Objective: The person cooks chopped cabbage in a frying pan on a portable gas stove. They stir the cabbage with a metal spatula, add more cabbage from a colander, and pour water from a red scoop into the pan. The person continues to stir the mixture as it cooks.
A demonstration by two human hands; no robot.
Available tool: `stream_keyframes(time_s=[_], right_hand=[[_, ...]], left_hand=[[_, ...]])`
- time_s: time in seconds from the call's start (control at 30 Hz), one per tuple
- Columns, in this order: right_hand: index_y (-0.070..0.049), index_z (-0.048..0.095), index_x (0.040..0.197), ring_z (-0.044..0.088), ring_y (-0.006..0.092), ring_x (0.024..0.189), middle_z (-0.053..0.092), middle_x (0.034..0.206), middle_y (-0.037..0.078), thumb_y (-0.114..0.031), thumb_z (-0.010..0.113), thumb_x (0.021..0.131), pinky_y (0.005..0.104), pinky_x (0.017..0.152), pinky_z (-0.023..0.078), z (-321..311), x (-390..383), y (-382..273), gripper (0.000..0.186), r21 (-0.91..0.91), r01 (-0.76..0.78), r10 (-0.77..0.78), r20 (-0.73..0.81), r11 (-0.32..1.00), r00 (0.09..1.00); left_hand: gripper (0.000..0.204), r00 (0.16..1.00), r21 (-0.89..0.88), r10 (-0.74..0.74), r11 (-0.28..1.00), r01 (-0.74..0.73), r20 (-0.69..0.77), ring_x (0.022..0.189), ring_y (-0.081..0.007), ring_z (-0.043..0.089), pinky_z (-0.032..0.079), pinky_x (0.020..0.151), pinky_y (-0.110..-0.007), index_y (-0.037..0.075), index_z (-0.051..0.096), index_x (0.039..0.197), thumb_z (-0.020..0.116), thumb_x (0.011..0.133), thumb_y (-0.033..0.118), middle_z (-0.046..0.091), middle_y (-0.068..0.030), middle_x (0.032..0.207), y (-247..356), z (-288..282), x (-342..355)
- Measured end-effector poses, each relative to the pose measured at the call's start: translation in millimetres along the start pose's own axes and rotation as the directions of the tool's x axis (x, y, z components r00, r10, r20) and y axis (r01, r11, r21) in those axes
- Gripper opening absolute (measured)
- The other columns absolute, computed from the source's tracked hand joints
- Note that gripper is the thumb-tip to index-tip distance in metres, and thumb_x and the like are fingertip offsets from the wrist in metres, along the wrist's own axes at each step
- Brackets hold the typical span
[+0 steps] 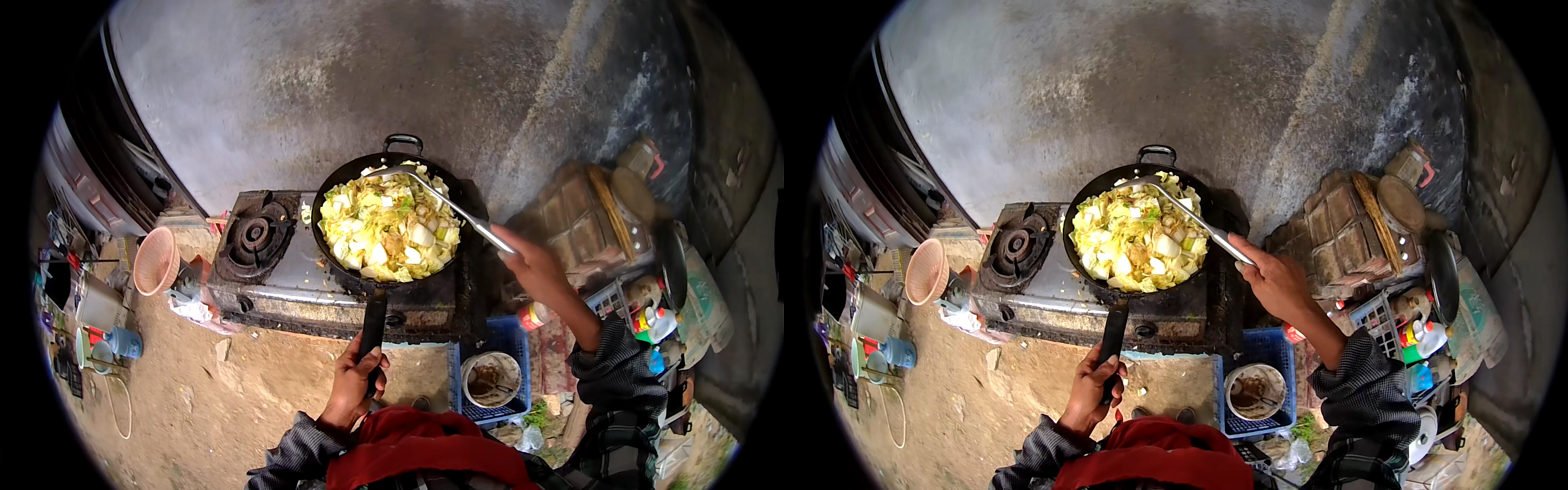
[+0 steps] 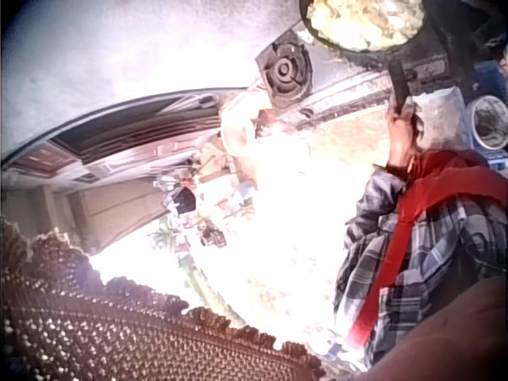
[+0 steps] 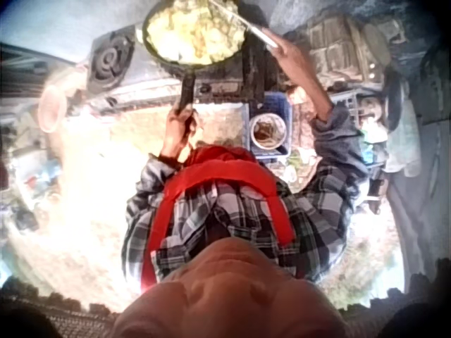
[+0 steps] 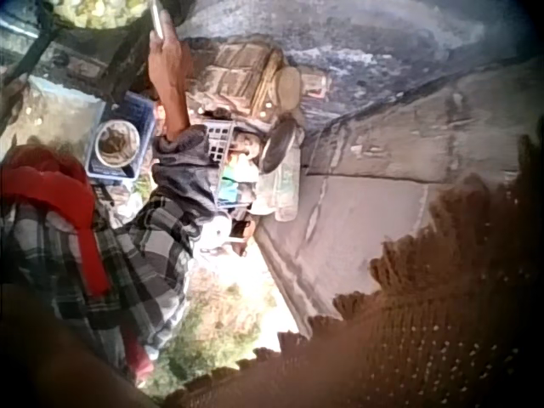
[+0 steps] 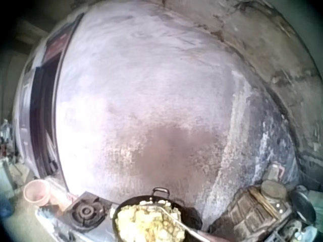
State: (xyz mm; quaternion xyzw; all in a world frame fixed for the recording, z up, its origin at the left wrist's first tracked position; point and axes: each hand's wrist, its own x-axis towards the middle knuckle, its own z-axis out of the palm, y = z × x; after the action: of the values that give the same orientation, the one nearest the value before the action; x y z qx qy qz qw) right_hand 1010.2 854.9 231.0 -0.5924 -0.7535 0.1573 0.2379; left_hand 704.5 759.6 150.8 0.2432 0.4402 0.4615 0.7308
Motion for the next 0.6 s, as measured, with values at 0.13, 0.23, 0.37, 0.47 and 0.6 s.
stream_keyframes(time_s=[0.13,0.23,0.37,0.47,0.6], right_hand=[[-0.024,0.043,0.132,0.058,0.0362,0.059,0.059,0.068,0.02,-0.018,0.052,0.085,0.0427,0.058,0.045,16,-11,14,0.048,-0.081,0.009,-0.004,0.067,0.997,0.998],[-0.023,0.043,0.132,0.06,0.0302,0.063,0.06,0.072,0.017,-0.015,0.051,0.085,0.0384,0.061,0.046,-10,-30,9,0.048,-0.056,-0.041,0.048,0.116,0.998,0.992],[-0.016,0.044,0.132,0.053,0.0158,0.06,0.059,0.077,0.01,-0.011,0.049,0.086,0.0303,0.062,0.045,-43,-16,15,0.047,0.136,-0.099,0.089,0.083,0.986,0.993],[-0.009,0.044,0.131,0.046,0.0085,0.056,0.05,0.07,0.002,-0.008,0.048,0.086,0.0253,0.054,0.041,-64,20,13,0.046,0.299,-0.31,0.26,0.197,0.902,0.945],[-0.006,0.043,0.131,0.047,0.0096,0.055,0.052,0.071,0.004,-0.009,0.046,0.087,0.0251,0.053,0.04,-55,61,34,0.045,0.284,-0.314,0.263,0.204,0.906,0.943]], left_hand=[[0.037,1.0,-0.011,0.005,1.0,-0.005,-0.002,0.043,-0.0098,0.048,0.036,0.034,-0.022,0.009,0.038,0.128,0.047,0.092,0.011,0.054,-0.0064,0.075,2,0,-1],[0.034,1.0,-0.001,0.008,1.0,-0.008,-0.011,0.043,-0.0105,0.049,0.037,0.034,-0.023,0.009,0.04,0.125,0.046,0.092,0.011,0.054,-0.007,0.075,0,-2,1],[0.04,1.0,0.002,0.004,1.0,-0.004,-0.022,0.043,-0.0109,0.049,0.038,0.033,-0.024,0.008,0.036,0.13,0.047,0.092,0.01,0.054,-0.0079,0.076,-1,-3,1],[0.045,1.0,-0.004,0.002,1.0,-0.002,-0.018,0.043,-0.0112,0.049,0.039,0.034,-0.024,0.008,0.032,0.134,0.047,0.091,0.01,0.054,-0.0082,0.075,-1,-3,2],[0.048,0.999,-0.015,-0.034,0.999,0.034,-0.032,0.043,-0.0112,0.049,0.039,0.033,-0.024,0.008,0.03,0.135,0.047,0.091,0.008,0.055,-0.0084,0.075,1,0,1]])
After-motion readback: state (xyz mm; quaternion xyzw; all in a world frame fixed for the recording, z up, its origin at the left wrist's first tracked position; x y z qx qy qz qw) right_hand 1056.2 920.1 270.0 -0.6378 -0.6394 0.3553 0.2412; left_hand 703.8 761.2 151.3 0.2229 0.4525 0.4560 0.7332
